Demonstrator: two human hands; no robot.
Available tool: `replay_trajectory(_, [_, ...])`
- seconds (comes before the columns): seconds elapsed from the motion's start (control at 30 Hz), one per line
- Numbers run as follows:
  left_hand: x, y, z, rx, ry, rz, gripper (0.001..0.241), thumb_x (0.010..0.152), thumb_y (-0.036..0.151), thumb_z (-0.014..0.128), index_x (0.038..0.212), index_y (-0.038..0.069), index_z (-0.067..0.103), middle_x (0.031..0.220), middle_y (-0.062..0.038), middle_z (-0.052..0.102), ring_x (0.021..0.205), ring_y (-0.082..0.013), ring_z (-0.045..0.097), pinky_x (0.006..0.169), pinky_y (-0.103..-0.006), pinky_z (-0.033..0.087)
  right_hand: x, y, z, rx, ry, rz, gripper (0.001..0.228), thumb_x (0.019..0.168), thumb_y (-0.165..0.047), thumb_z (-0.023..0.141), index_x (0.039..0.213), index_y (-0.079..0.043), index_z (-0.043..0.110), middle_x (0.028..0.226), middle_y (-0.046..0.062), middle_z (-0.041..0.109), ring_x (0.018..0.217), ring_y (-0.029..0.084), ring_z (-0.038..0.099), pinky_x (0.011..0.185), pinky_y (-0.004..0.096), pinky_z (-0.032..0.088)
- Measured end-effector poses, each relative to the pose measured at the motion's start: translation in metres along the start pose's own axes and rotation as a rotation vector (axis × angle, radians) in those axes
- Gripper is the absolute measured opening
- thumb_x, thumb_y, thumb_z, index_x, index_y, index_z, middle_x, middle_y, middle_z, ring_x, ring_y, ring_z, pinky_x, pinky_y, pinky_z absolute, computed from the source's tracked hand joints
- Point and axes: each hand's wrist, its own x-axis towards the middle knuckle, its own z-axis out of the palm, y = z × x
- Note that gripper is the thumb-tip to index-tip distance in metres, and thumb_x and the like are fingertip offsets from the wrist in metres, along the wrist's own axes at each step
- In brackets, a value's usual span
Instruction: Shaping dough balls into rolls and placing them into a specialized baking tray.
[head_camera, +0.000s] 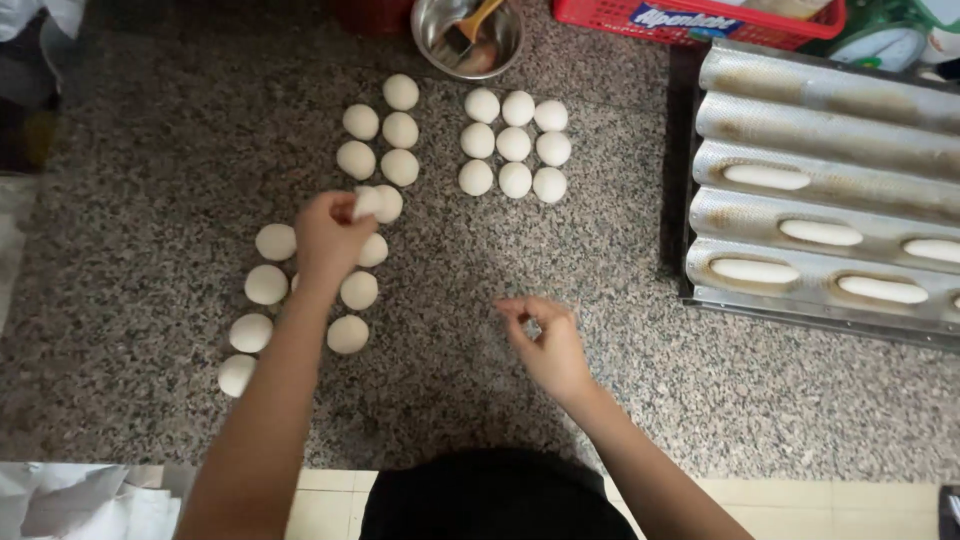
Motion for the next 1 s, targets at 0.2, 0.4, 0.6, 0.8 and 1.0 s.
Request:
replay_trajectory(0.2, [-0.117, 0.076, 0.026, -0.335, -0.333, -0.210, 0.037, 0.083, 0.021, 0.083, 0.113, 0.003, 0.072, 0.106, -0.007, 0.072, 0.097, -0.0170, 0.071, 0.078, -0.0313, 0.060, 0.005, 0.018, 0.021, 0.676, -0.023, 0.324, 0.038, 0.103, -0.035, 0.053, 0.120, -0.004, 0.068, 0.108, 0.002, 0.075, 0.101, 0.011, 0.069, 0.089, 0.024, 0.054])
replay_trajectory(0.4, [-0.201, 0.071, 0.087, -0.647, -0.411, -0.247, 0.049, 0.085, 0.019, 0.080, 0.127, 0.000, 0.062, 0.099, -0.007, 0.073, 0.090, -0.0149, 0.071, 0.077, -0.0296, 0.057, -0.013, 0.034, -0.012, 0.706, -0.248, 0.532, 0.046, 0.108, -0.041, 0.054, 0.105, 0.001, 0.072, 0.086, 0.004, 0.068, 0.074, 0.011, 0.058, 0.066, 0.027, 0.048])
replay_trajectory(0.6, [-0.261, 0.077, 0.136, -0.618, -0.420, -0.245, 0.049, 0.090, 0.025, 0.074, 0.131, 0.001, 0.059, 0.099, -0.007, 0.073, 0.086, -0.0133, 0.067, 0.073, -0.0286, 0.053, -0.042, 0.076, -0.015, 0.699, -0.051, 0.311, 0.030, 0.105, -0.033, 0.057, 0.096, -0.007, 0.067, 0.079, -0.001, 0.066, 0.069, 0.007, 0.057, 0.063, 0.026, 0.050])
replay_trajectory(0.8, [-0.281, 0.099, 0.182, -0.204, -0.111, -0.136, 0.042, 0.109, 0.038, 0.049, 0.110, -0.002, 0.060, 0.098, -0.022, 0.069, 0.091, -0.0352, 0.068, 0.078, -0.0455, 0.051, -0.058, 0.076, -0.015, 0.672, 0.111, 0.094, 0.035, 0.114, -0.031, 0.051, 0.092, -0.005, 0.062, 0.078, -0.002, 0.060, 0.070, 0.005, 0.049, 0.061, 0.025, 0.044])
replay_trajectory(1.0, [-0.258, 0.134, 0.177, -0.279, 0.196, 0.065, 0.033, 0.109, 0.030, 0.049, 0.109, -0.001, 0.061, 0.097, -0.024, 0.070, 0.088, -0.0394, 0.069, 0.076, -0.0469, 0.053, -0.066, 0.059, -0.055, 0.442, 0.149, -0.085, 0.043, 0.115, -0.038, 0.035, 0.111, -0.004, 0.060, 0.088, 0.000, 0.062, 0.079, 0.004, 0.056, 0.067, 0.024, 0.049])
